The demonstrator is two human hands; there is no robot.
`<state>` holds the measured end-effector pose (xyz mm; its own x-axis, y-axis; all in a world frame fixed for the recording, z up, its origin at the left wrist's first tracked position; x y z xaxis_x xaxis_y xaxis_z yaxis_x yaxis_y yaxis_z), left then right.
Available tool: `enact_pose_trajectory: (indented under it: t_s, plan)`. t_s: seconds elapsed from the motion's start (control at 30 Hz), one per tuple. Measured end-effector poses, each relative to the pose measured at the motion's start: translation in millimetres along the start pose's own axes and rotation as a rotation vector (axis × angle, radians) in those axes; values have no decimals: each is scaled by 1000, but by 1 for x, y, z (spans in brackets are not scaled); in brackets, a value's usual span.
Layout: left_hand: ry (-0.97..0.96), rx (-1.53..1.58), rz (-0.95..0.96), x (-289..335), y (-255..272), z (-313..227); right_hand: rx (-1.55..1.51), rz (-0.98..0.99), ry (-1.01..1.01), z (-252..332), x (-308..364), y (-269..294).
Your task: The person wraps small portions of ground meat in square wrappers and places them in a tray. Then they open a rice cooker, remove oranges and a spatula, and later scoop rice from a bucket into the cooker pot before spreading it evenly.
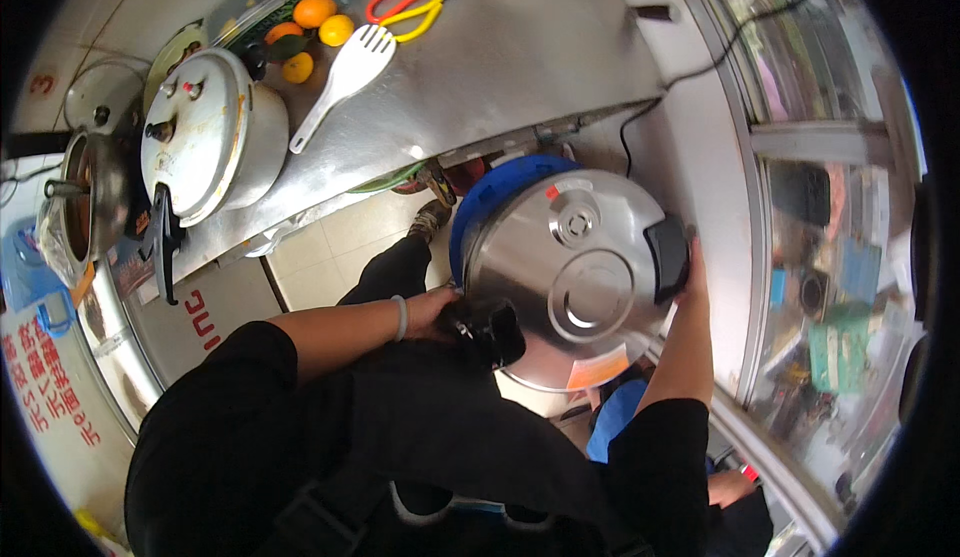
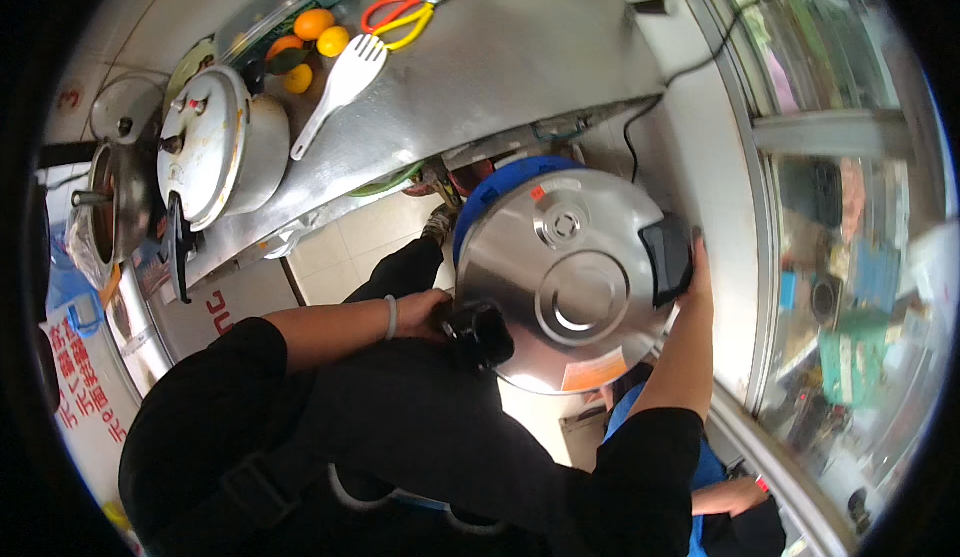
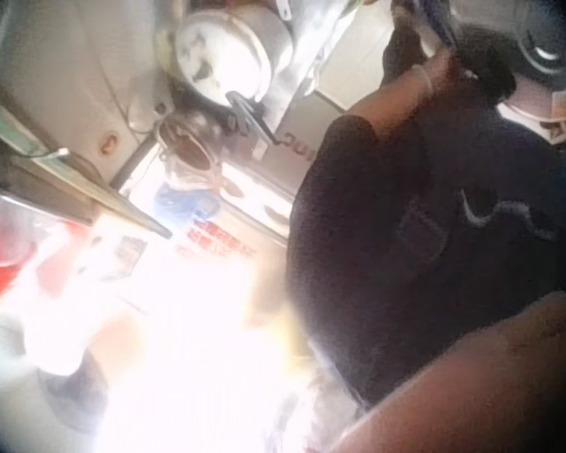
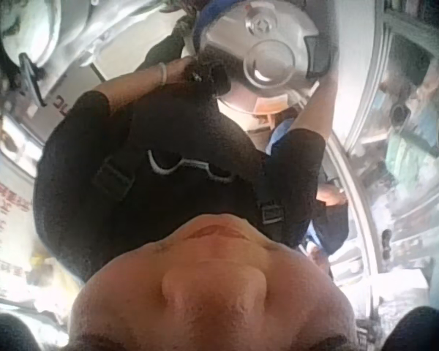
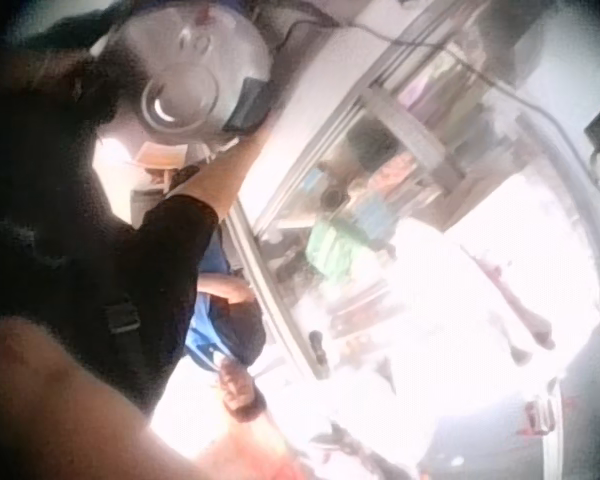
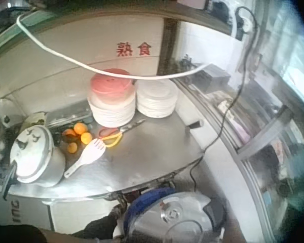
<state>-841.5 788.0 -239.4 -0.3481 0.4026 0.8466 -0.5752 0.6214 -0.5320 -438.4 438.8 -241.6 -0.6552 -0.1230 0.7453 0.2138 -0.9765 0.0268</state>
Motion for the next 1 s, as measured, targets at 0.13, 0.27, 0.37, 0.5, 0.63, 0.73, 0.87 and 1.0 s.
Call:
enact_pose_trajectory:
  t_s: [0.13, 0.27, 0.37, 0.5, 0.63, 0.73, 0.87, 1.0]
  plan:
    - [8, 10, 3, -2, 8, 0, 291, -389, -8, 6, 42, 13]
    - [-118, -71, -87, 14, 26, -11, 990, -845, 879, 55, 185, -80]
    - [-282, -133, -220, 47, 50, -24, 988, -270, 1029, -4, 266, -211]
    - [-384, -174, -270, 90, 78, -46, 1029, -115, 1003, -57, 330, -299]
    - [-371, -260, -205, 104, 85, -65, 1101, -216, 933, -71, 327, -309]
    - [-325, -310, -152, 105, 78, -83, 1198, -289, 908, -73, 326, -310]
    - [-361, -367, -40, 119, 61, -106, 1189, -357, 822, -64, 333, -307]
    - [-382, -410, 31, 139, 45, -116, 1225, -334, 674, -30, 355, -285]
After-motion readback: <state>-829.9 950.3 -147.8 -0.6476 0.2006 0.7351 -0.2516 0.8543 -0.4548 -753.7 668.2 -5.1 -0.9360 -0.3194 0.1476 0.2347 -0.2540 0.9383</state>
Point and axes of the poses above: each hand's wrist, its own x-axis away from the middle knuckle, its own y-axis out of the back of the hand, z = x × y, the point moved 9 cm from there along -x, towards the middle knuckle, and after that the axes turned 8 degrees about x, right-handed, at the moved point
